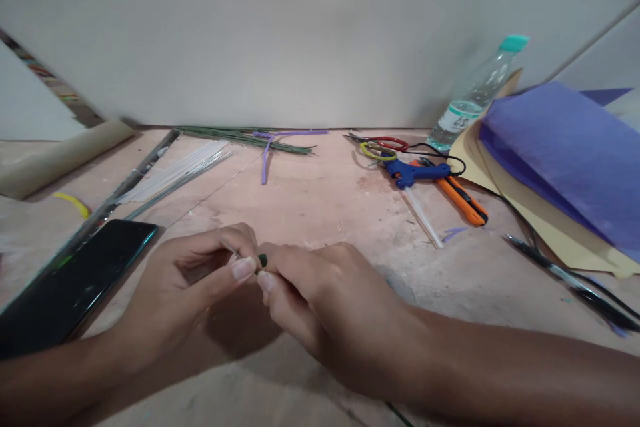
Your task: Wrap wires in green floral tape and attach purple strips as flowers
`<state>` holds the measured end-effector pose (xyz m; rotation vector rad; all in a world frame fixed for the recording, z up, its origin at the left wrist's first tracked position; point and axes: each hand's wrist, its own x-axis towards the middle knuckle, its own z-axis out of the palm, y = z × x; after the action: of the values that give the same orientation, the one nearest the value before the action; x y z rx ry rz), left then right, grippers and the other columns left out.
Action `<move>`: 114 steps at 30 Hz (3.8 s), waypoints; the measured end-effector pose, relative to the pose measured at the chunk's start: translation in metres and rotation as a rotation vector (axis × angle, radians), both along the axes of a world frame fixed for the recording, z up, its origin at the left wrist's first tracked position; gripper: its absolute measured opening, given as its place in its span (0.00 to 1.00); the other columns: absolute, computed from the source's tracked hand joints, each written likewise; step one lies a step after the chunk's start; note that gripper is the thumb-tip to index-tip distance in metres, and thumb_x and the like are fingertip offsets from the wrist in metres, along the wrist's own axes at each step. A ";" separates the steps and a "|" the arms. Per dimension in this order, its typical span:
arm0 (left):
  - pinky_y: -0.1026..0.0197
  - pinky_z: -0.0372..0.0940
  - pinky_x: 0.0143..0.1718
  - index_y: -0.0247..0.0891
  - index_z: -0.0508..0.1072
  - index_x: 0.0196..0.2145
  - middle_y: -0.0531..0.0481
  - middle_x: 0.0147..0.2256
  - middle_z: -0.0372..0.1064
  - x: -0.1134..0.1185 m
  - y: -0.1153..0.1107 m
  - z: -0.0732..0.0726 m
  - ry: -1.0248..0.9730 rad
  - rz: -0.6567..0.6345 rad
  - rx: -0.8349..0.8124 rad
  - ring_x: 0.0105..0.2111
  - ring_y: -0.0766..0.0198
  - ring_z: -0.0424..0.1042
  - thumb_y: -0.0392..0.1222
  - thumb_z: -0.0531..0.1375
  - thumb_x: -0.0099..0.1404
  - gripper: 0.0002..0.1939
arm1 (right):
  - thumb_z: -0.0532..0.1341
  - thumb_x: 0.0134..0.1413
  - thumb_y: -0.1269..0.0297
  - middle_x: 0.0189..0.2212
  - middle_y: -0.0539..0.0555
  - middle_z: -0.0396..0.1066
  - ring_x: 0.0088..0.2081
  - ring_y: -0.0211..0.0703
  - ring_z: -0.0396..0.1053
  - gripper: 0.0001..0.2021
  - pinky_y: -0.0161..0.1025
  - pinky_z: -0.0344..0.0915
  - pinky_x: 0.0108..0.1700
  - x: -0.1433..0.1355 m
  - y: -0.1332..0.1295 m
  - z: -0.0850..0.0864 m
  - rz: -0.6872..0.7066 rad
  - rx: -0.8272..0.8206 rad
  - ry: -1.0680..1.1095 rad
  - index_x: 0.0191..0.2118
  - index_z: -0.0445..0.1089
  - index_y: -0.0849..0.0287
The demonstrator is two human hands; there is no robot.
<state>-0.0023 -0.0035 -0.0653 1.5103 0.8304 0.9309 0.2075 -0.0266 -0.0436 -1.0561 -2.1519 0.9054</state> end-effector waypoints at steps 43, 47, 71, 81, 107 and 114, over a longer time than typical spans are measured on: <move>0.67 0.64 0.31 0.38 0.79 0.27 0.55 0.25 0.75 0.005 0.001 0.002 0.091 0.070 0.000 0.28 0.68 0.72 0.38 0.67 0.66 0.09 | 0.59 0.68 0.68 0.21 0.43 0.66 0.20 0.35 0.60 0.07 0.38 0.49 0.28 0.001 -0.005 -0.013 -0.129 0.413 -0.239 0.35 0.69 0.55; 0.67 0.64 0.32 0.39 0.80 0.29 0.55 0.27 0.75 0.004 -0.001 0.003 0.043 0.047 -0.037 0.29 0.68 0.72 0.40 0.68 0.68 0.09 | 0.58 0.67 0.70 0.19 0.44 0.66 0.19 0.36 0.60 0.10 0.39 0.49 0.27 0.000 -0.007 -0.012 -0.142 0.428 -0.252 0.32 0.68 0.55; 0.64 0.65 0.39 0.40 0.80 0.35 0.54 0.32 0.74 -0.002 0.001 -0.001 -0.101 -0.066 -0.134 0.34 0.67 0.72 0.43 0.67 0.72 0.07 | 0.56 0.65 0.73 0.19 0.41 0.61 0.19 0.31 0.58 0.12 0.33 0.52 0.24 -0.005 -0.004 -0.001 -0.124 0.091 -0.124 0.29 0.65 0.56; 0.64 0.64 0.37 0.38 0.78 0.33 0.52 0.31 0.75 -0.002 0.002 -0.002 -0.127 -0.077 -0.165 0.33 0.66 0.72 0.44 0.66 0.72 0.11 | 0.54 0.69 0.74 0.17 0.40 0.65 0.18 0.30 0.64 0.14 0.29 0.57 0.24 -0.005 -0.002 -0.006 -0.030 -0.014 -0.020 0.30 0.63 0.54; 0.65 0.59 0.31 0.38 0.79 0.31 0.55 0.27 0.70 -0.001 0.003 0.000 -0.031 0.000 -0.057 0.28 0.69 0.65 0.46 0.67 0.71 0.12 | 0.54 0.66 0.75 0.20 0.41 0.63 0.20 0.31 0.60 0.12 0.32 0.54 0.25 -0.002 0.000 -0.005 -0.073 0.228 -0.133 0.30 0.62 0.55; 0.65 0.60 0.32 0.38 0.77 0.29 0.55 0.27 0.70 0.001 0.001 -0.002 -0.035 0.025 -0.073 0.28 0.69 0.66 0.45 0.67 0.71 0.13 | 0.54 0.69 0.73 0.20 0.43 0.65 0.21 0.33 0.63 0.13 0.35 0.54 0.26 0.000 0.000 -0.007 -0.062 0.248 -0.192 0.31 0.65 0.56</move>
<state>-0.0008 -0.0026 -0.0669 1.4202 0.8510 0.9332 0.2074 -0.0270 -0.0501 -1.1134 -2.3014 0.5088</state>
